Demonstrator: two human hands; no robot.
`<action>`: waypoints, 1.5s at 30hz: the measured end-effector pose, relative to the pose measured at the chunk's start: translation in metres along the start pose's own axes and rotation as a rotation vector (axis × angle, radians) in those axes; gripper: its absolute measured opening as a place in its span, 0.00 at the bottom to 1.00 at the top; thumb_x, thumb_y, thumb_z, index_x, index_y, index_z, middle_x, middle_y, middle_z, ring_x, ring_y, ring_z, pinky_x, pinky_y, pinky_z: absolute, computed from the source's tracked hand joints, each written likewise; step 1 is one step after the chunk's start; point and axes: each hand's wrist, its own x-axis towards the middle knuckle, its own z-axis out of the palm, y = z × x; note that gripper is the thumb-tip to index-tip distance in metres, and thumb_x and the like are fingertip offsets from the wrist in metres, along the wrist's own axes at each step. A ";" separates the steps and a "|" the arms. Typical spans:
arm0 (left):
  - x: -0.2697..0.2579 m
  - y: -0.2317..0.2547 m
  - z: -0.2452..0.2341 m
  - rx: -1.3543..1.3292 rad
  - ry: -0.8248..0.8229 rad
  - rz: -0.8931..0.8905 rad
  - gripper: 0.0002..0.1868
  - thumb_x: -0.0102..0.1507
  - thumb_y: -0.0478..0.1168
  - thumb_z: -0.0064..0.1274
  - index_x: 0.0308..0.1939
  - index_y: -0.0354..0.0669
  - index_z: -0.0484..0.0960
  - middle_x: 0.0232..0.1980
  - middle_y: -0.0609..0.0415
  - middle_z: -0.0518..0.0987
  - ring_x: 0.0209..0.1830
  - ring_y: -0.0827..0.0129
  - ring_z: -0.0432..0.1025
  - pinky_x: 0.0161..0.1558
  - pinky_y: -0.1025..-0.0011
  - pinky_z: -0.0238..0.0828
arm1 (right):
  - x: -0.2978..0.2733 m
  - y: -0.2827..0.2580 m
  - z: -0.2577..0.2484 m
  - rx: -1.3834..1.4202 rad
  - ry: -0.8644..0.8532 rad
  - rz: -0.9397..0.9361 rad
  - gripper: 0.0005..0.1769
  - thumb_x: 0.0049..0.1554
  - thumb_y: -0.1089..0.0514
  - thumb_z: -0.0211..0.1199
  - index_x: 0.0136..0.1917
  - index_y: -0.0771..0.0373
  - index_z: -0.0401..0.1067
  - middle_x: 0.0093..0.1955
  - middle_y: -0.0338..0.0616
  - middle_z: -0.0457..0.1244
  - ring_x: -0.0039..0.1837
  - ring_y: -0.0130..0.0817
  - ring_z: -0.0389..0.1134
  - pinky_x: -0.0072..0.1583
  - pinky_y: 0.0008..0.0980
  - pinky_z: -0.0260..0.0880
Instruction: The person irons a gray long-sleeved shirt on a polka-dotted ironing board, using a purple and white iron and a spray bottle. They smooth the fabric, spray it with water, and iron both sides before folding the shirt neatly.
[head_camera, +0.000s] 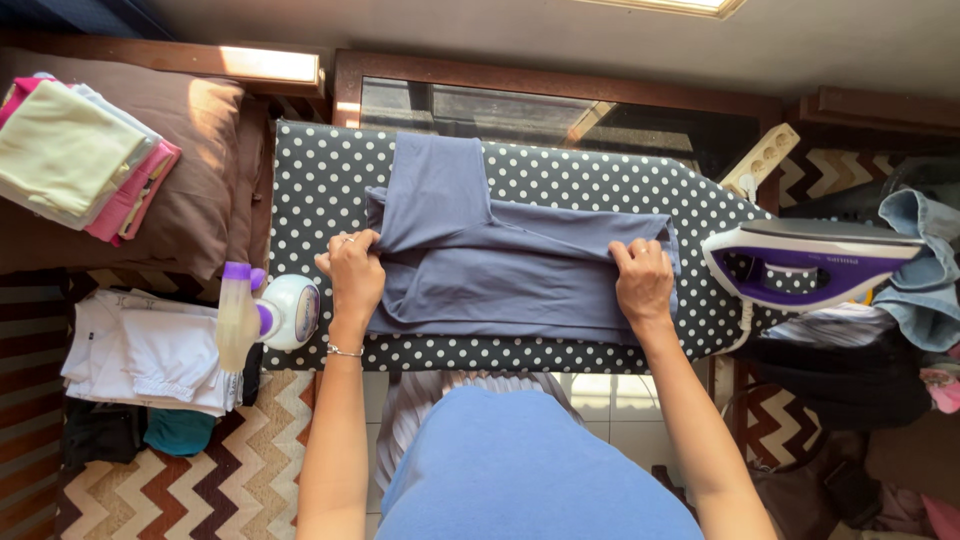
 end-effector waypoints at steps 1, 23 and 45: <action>-0.001 0.000 0.000 -0.006 -0.010 -0.001 0.11 0.59 0.29 0.53 0.42 0.44 0.85 0.45 0.58 0.85 0.55 0.62 0.70 0.57 0.55 0.50 | 0.001 0.000 0.001 -0.020 0.003 0.021 0.10 0.56 0.67 0.57 0.46 0.54 0.76 0.39 0.39 0.59 0.46 0.40 0.63 0.47 0.38 0.63; 0.010 0.011 -0.024 -0.068 -0.142 -0.045 0.16 0.57 0.35 0.60 0.49 0.48 0.84 0.51 0.55 0.79 0.56 0.59 0.69 0.56 0.54 0.56 | 0.111 -0.050 0.045 0.445 -0.100 0.279 0.09 0.58 0.54 0.64 0.45 0.61 0.80 0.43 0.51 0.69 0.49 0.50 0.70 0.51 0.46 0.68; 0.178 0.021 0.074 -0.360 -0.332 -0.254 0.36 0.77 0.63 0.39 0.38 0.34 0.87 0.42 0.37 0.81 0.50 0.43 0.73 0.59 0.52 0.68 | 0.183 -0.141 0.046 1.348 -0.454 0.033 0.12 0.50 0.59 0.71 0.34 0.63 0.68 0.36 0.35 0.58 0.43 0.27 0.57 0.49 0.29 0.56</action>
